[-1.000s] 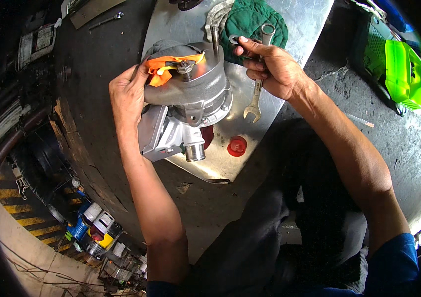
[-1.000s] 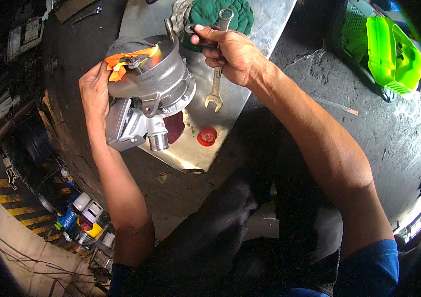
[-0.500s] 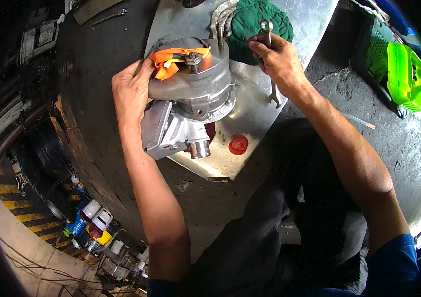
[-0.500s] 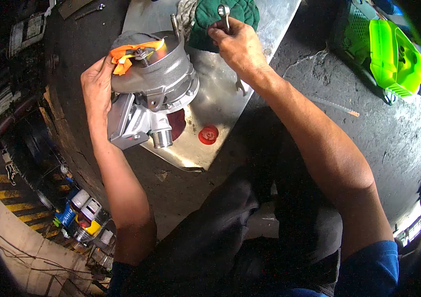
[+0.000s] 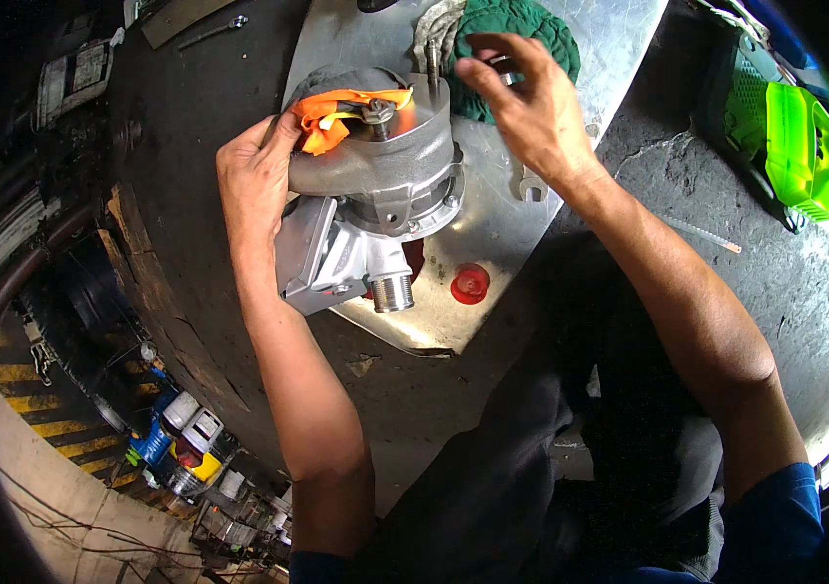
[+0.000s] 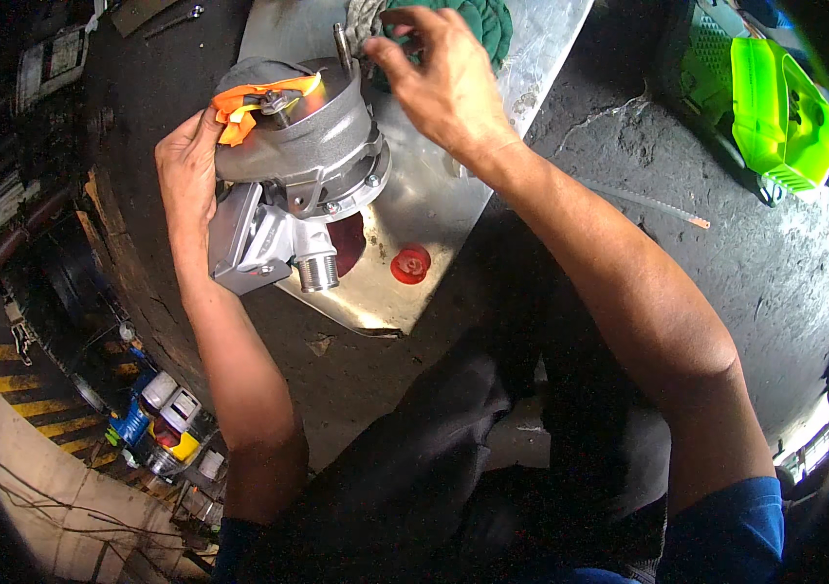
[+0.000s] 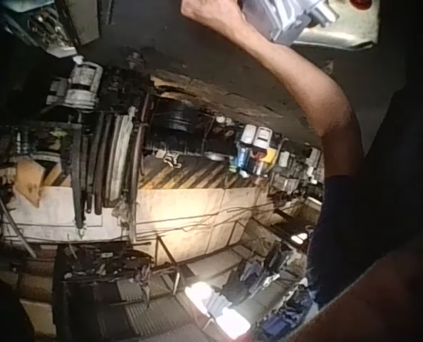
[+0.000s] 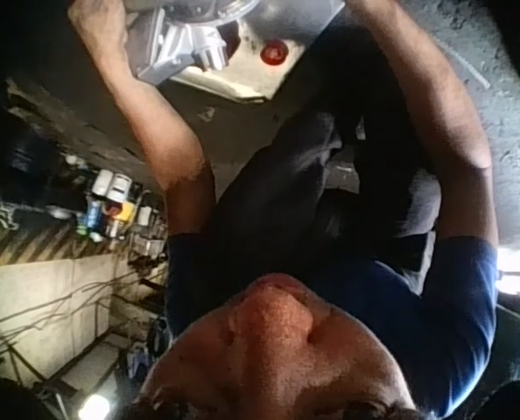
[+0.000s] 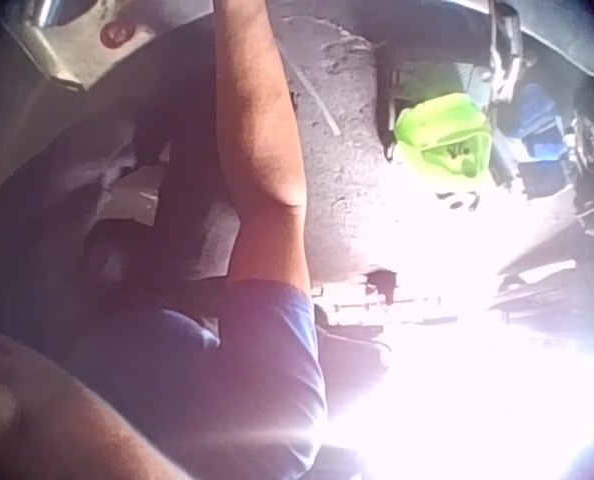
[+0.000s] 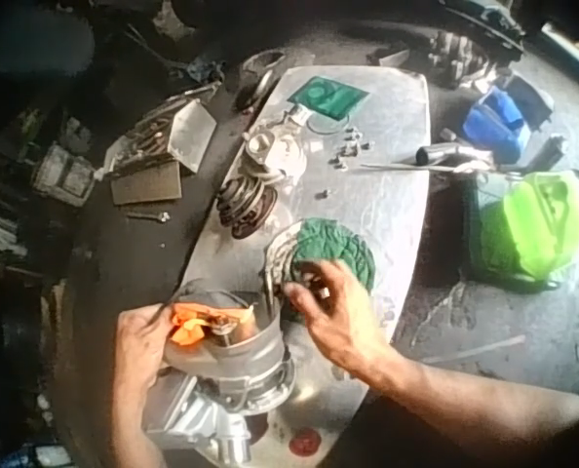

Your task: Repairing and assembling a metallic automotive part using tools on a workshop floor.

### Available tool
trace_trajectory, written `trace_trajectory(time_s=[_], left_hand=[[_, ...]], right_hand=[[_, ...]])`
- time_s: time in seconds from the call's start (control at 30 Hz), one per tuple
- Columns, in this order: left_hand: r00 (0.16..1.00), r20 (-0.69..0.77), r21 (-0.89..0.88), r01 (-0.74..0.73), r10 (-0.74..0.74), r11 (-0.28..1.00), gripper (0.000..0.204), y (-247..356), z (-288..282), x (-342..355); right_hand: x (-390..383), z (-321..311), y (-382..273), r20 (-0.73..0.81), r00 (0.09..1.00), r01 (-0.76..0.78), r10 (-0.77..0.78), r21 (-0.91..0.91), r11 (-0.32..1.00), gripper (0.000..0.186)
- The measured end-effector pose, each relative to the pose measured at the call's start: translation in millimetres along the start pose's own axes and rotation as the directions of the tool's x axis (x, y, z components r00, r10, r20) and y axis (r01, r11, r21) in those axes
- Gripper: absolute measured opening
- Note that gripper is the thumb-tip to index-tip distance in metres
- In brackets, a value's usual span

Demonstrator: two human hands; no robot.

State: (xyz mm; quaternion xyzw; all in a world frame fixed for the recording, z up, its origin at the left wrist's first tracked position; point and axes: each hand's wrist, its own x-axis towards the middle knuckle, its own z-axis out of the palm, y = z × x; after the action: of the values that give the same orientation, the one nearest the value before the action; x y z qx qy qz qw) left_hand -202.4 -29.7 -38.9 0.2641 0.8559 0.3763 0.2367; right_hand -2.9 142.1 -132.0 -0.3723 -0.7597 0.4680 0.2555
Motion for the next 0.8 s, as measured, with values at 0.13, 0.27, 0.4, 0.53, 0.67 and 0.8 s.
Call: trace_trajectory(time_s=[0.13, 0.27, 0.4, 0.53, 0.67, 0.8], left_hand=[[1.0, 0.005, -0.028, 0.015, -0.015, 0.999, 0.039, 4.6, 3.6, 1.1], [0.997, 0.031, 0.002, 0.077, -0.077, 0.997, 0.037, 3.2, 1.7, 0.4], [0.997, 0.029, -0.004, 0.075, -0.075, 0.997, 0.038, -6.6, -7.4, -0.3], [0.998, 0.028, -0.047, 0.062, -0.061, 0.997, 0.038, -11.5, -6.8, 0.1], [0.998, 0.026, -0.018, 0.061, -0.061, 0.998, 0.038, -11.7, -5.2, 1.8], [0.998, 0.027, -0.041, 0.054, -0.053, 0.998, 0.037, -12.0, -7.1, 1.9]], right_hand=[[5.3, 11.4, -14.3, 0.177, 0.979, -0.152, 0.104, 0.28, 0.948, 0.042], [8.2, 7.6, -17.3, 0.233, 0.962, -0.211, 0.145, 0.292, 0.933, 0.034], [7.0, 8.7, -22.1, 0.298, 0.937, -0.31, 0.182, 0.469, 0.827, 0.032], [7.8, 11.7, -18.7, 0.408, 0.862, -0.506, 0.302, 0.649, 0.568, 0.032], [8.7, 12.8, -11.4, 0.493, 0.803, -0.596, 0.336, 0.68, 0.427, 0.028], [10.3, 12.1, -5.7, 0.58, 0.765, -0.643, 0.281, 0.661, 0.387, 0.026]])
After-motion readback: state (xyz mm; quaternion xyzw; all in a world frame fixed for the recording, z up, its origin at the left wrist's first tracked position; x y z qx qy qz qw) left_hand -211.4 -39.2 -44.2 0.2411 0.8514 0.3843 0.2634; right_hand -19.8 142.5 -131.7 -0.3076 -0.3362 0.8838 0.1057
